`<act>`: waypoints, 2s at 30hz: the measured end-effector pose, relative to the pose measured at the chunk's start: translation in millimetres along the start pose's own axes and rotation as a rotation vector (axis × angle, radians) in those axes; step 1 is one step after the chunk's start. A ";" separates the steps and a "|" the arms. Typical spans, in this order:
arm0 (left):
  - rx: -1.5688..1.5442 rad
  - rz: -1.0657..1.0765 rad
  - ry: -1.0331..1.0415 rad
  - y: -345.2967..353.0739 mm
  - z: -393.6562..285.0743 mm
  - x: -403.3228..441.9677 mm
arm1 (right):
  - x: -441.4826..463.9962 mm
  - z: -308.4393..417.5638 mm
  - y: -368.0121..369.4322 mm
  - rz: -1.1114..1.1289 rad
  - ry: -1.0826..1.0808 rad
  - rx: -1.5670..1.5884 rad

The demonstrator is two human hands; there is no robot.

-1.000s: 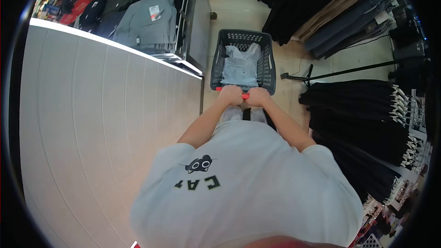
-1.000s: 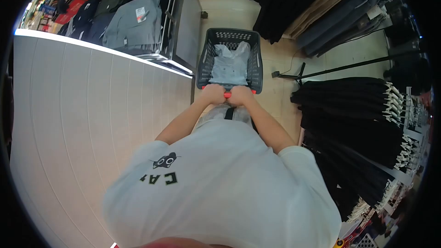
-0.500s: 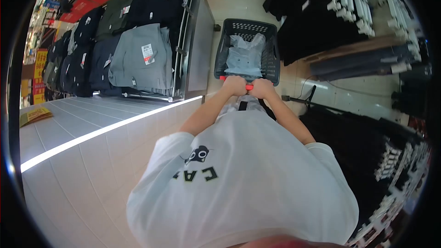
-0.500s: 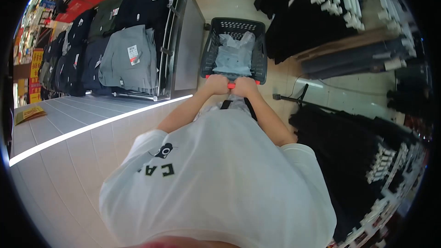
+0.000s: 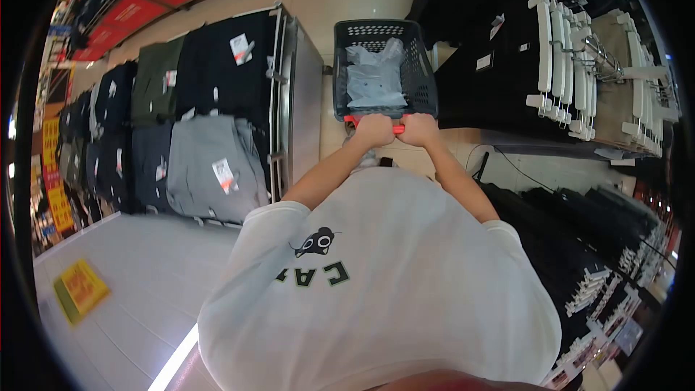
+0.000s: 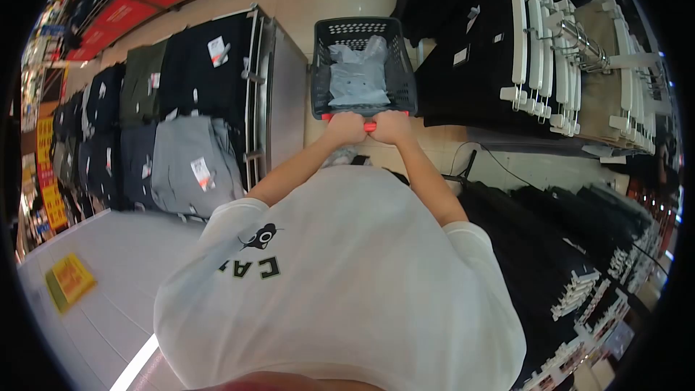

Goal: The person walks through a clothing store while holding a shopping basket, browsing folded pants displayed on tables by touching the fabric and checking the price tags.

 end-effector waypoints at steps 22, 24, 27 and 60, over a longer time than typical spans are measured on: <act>-0.392 -0.146 -0.161 -178.7 152.2 264.2 | 319.8 -6.4 -217.5 -0.111 -0.266 -0.432; -0.417 -0.170 -0.247 -194.0 175.8 274.8 | 352.4 6.6 -233.5 -0.099 -0.331 -0.430; -0.457 -0.210 -0.369 -222.6 211.8 285.4 | 399.6 24.9 -245.1 -0.082 -0.441 -0.428; -0.734 -0.546 -1.074 -346.1 590.8 255.7 | 729.0 356.3 -266.6 0.313 -0.931 -0.687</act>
Point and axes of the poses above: each hand's wrist, its own x-axis towards the middle knuckle, its own y-axis out of the palm, z = x × y, the point moved 9 cm from there along x, towards the middle knuckle, and after that the axes turned 9 degrees about x, right-handed, at the moved point
